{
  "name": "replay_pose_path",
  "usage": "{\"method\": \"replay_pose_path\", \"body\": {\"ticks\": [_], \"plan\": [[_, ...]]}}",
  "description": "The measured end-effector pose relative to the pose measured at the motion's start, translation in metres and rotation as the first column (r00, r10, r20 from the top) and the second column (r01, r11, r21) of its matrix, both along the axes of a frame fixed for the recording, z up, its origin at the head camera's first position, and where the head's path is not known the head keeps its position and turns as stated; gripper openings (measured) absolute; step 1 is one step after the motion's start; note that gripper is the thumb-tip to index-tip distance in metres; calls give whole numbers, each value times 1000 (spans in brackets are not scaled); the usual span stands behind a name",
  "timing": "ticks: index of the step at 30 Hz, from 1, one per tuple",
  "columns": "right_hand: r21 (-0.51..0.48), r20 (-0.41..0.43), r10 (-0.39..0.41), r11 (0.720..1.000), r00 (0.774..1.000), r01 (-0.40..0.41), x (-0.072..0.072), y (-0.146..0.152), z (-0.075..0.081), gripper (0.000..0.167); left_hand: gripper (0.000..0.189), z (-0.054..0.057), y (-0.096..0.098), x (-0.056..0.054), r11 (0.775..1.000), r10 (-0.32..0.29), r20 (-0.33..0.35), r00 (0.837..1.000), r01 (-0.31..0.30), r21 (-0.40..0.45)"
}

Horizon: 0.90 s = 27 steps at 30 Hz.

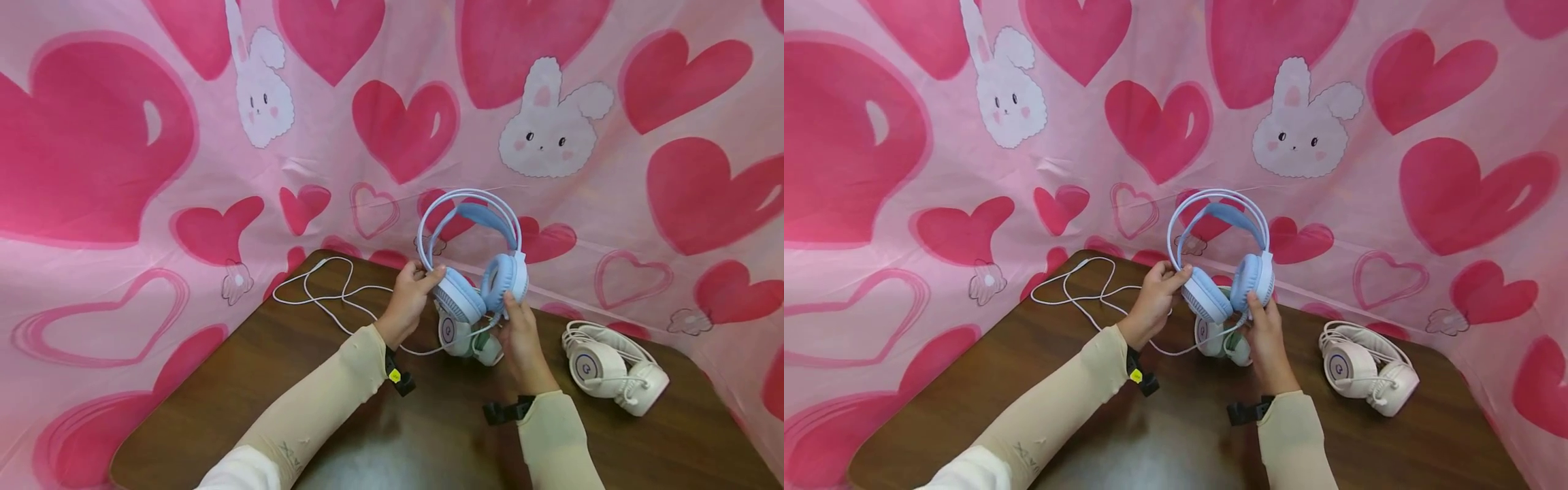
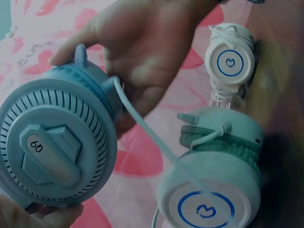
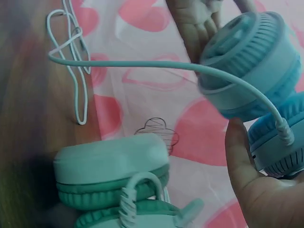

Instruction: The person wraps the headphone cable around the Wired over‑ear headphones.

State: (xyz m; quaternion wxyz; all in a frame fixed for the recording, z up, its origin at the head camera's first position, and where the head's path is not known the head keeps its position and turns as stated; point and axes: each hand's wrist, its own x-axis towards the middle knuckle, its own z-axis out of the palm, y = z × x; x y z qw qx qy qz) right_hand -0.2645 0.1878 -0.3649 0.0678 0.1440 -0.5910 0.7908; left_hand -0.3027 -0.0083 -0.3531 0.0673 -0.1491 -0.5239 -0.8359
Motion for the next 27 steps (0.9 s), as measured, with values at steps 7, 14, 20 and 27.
{"method": "replay_pose_path", "body": {"ticks": [7,14,20,27], "plan": [[-64,-36,-43,997,998,41,6,11,10,28,39,-3,1,0,968,22,41,999,-12,-249],[65,-93,-125,989,988,131,12,20,23,29,42,-6,-2,4,879,-55,94,994,93,-468],[43,-150,-178,982,973,186,15,27,29,31,47,-2,-7,6,713,-63,4,998,48,-700],[-49,-180,-232,973,956,227,18,39,37,29,44,6,-17,7,436,-204,-139,969,-37,-899]]}}
